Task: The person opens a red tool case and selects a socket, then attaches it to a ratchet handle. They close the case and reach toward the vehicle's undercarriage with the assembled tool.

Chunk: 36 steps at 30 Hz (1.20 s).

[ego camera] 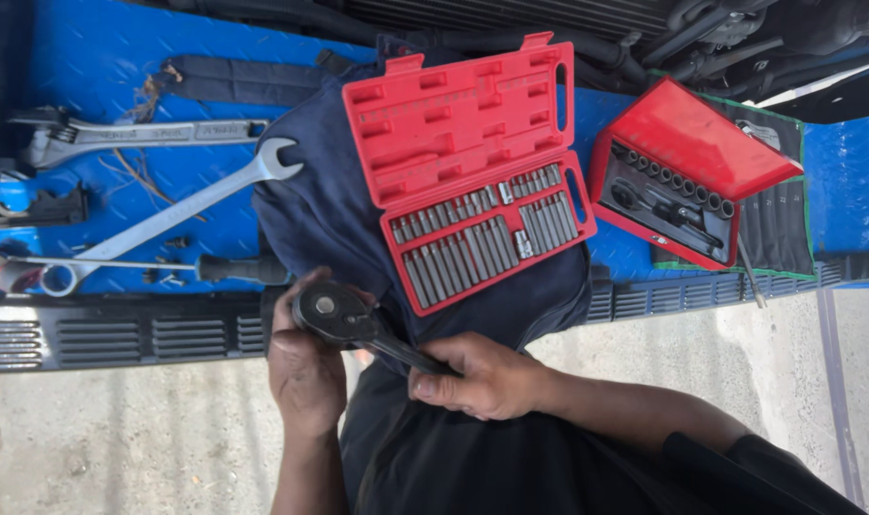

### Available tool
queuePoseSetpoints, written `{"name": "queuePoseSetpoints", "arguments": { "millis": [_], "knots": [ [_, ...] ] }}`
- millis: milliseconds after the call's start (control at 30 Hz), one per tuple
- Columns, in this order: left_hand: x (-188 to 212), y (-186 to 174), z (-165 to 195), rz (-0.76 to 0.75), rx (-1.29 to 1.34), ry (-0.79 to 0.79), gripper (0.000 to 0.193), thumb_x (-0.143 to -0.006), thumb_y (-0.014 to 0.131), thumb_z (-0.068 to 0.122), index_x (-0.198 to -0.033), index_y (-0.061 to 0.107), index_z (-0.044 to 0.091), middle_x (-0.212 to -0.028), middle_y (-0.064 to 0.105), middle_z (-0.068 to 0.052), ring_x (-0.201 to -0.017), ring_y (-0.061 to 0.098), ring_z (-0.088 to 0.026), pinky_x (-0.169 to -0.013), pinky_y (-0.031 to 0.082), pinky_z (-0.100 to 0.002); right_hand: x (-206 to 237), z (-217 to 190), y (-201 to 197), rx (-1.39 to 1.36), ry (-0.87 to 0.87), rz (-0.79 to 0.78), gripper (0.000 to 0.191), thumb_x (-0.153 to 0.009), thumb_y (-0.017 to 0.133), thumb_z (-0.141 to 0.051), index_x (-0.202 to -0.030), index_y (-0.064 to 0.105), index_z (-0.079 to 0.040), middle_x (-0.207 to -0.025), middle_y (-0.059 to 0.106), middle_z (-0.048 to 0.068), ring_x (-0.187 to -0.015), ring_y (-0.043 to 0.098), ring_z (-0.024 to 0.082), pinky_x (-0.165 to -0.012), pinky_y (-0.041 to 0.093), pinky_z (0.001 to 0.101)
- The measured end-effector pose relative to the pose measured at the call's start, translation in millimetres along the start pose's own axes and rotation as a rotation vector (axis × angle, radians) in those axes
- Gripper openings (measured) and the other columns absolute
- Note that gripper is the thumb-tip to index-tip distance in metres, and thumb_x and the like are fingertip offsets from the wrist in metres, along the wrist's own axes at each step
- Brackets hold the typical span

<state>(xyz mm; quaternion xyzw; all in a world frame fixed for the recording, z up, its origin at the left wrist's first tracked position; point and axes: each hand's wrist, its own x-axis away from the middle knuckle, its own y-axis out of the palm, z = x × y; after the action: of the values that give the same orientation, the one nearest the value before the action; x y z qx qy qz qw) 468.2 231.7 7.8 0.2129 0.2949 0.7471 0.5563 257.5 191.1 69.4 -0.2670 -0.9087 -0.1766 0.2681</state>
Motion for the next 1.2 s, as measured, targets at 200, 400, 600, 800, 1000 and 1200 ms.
{"name": "queuePoseSetpoints", "arguments": {
  "millis": [200,400,600,800,1000,1200],
  "knots": [
    [-18.8,32.4,-35.7,-0.069,-0.209,-0.049,0.043,-0.116,0.050,0.041,-0.117,0.054,-0.001,-0.102,0.061,-0.010,-0.089,0.056,-0.012,-0.079,0.048,-0.028,44.2,8.1,-37.5,-0.126,-0.030,0.090,0.044,-0.098,0.066,-0.044,-0.104,0.065,0.000,-0.058,0.049,-0.003,-0.045,0.047,0.005,-0.041,0.037,0.0222],
    [-18.1,76.6,-81.0,-0.117,-0.049,-0.233,0.049,-0.115,0.042,0.043,-0.101,0.062,0.000,-0.072,0.060,-0.002,-0.055,0.056,-0.010,-0.050,0.046,-0.023,82.4,35.1,-65.1,-0.135,-0.064,0.146,0.042,-0.097,0.066,-0.045,-0.096,0.064,-0.002,-0.062,0.052,-0.003,-0.045,0.048,0.004,-0.039,0.038,0.0225],
    [-4.3,135.0,-114.0,0.067,-0.190,-0.176,0.047,-0.109,0.038,0.040,-0.108,0.062,-0.001,-0.082,0.066,-0.007,-0.064,0.057,-0.011,-0.058,0.048,-0.024,117.1,55.8,-104.5,0.066,-0.160,0.184,0.041,-0.095,0.066,-0.047,-0.093,0.067,-0.006,-0.067,0.056,-0.003,-0.059,0.052,0.004,-0.052,0.044,0.0239],
    [4.8,199.6,-133.5,0.063,-0.192,-0.032,0.029,-0.113,0.041,0.029,-0.115,0.051,0.002,-0.103,0.059,-0.006,-0.089,0.056,-0.012,-0.083,0.051,-0.026,159.3,74.7,-146.9,0.171,-0.293,0.214,0.041,-0.095,0.066,-0.049,-0.092,0.069,-0.008,-0.071,0.061,-0.004,-0.066,0.056,0.005,-0.059,0.048,0.0256],
    [9.8,254.4,-156.7,0.077,-0.188,-0.280,0.028,-0.113,0.041,0.031,-0.113,0.053,0.006,-0.081,0.056,-0.002,-0.058,0.044,-0.005,-0.049,0.037,-0.020,192.9,97.7,-193.6,0.040,-0.071,0.171,0.043,-0.087,0.066,-0.050,-0.093,0.070,-0.008,-0.062,0.056,-0.001,-0.049,0.051,0.008,-0.046,0.043,0.0258],
    [24.6,294.9,-194.1,-0.059,-0.307,-0.496,0.030,-0.115,0.043,0.030,-0.113,0.059,0.005,-0.072,0.052,0.002,-0.053,0.043,-0.005,-0.046,0.037,-0.021,209.8,120.5,-242.2,-0.187,-0.273,0.126,0.054,-0.096,0.057,-0.052,-0.108,0.062,0.000,-0.063,0.054,-0.002,-0.048,0.048,0.006,-0.043,0.039,0.0225]
  ]
}}
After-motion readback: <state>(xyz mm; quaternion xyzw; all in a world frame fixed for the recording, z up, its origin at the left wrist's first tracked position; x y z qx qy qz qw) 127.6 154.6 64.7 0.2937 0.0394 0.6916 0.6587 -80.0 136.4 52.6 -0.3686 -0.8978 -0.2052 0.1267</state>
